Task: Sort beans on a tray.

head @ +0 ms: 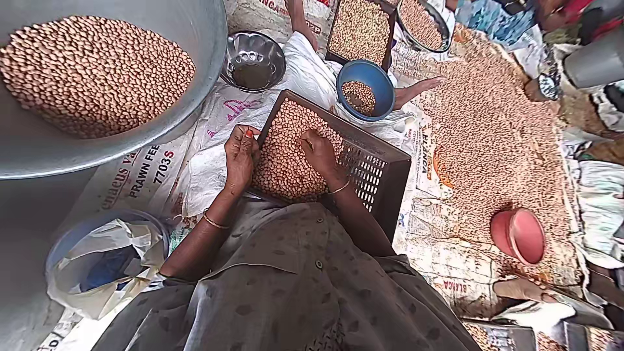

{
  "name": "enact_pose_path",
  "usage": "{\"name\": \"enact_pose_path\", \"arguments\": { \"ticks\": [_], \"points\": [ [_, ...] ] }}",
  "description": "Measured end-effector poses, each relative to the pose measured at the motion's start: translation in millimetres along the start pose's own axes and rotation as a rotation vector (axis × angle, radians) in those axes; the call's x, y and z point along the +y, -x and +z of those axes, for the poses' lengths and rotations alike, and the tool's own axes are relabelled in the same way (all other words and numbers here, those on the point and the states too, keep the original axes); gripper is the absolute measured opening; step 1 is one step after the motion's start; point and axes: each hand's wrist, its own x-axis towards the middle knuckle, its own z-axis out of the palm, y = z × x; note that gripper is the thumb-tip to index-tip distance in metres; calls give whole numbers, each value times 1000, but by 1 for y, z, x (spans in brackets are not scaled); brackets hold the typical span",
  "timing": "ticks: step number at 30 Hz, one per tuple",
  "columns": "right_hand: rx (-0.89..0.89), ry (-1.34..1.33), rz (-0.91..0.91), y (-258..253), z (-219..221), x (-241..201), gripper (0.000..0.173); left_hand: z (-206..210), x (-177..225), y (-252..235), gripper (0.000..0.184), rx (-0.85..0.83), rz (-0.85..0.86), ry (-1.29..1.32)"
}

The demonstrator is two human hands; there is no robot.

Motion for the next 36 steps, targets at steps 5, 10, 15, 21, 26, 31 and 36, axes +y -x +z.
{"name": "enact_pose_path", "arguments": {
  "ticks": [5,10,15,21,26,31,36],
  "points": [
    [159,-967,130,-1,-10,14,21,-1,0,0,25,6,-8,31],
    [-135,-938,72,7,-25,14,19,-1,3,-2,27,20,-52,72],
    [-134,-382,-63,22,-8,2,17,-2,3,-2,27,23,-63,76],
    [-53,-928,90,20,-11,2,14,-2,2,-2,27,20,-58,77],
    [-57,-1234,133,-10,-17,0,27,-1,2,-2,26,18,-64,100],
    [3,-268,-46,-37,4,-26,24,-1,2,-1,25,17,-74,91],
    [152,10,-101,-36,28,-36,23,-1,3,-3,25,31,-65,106]
  ]
}}
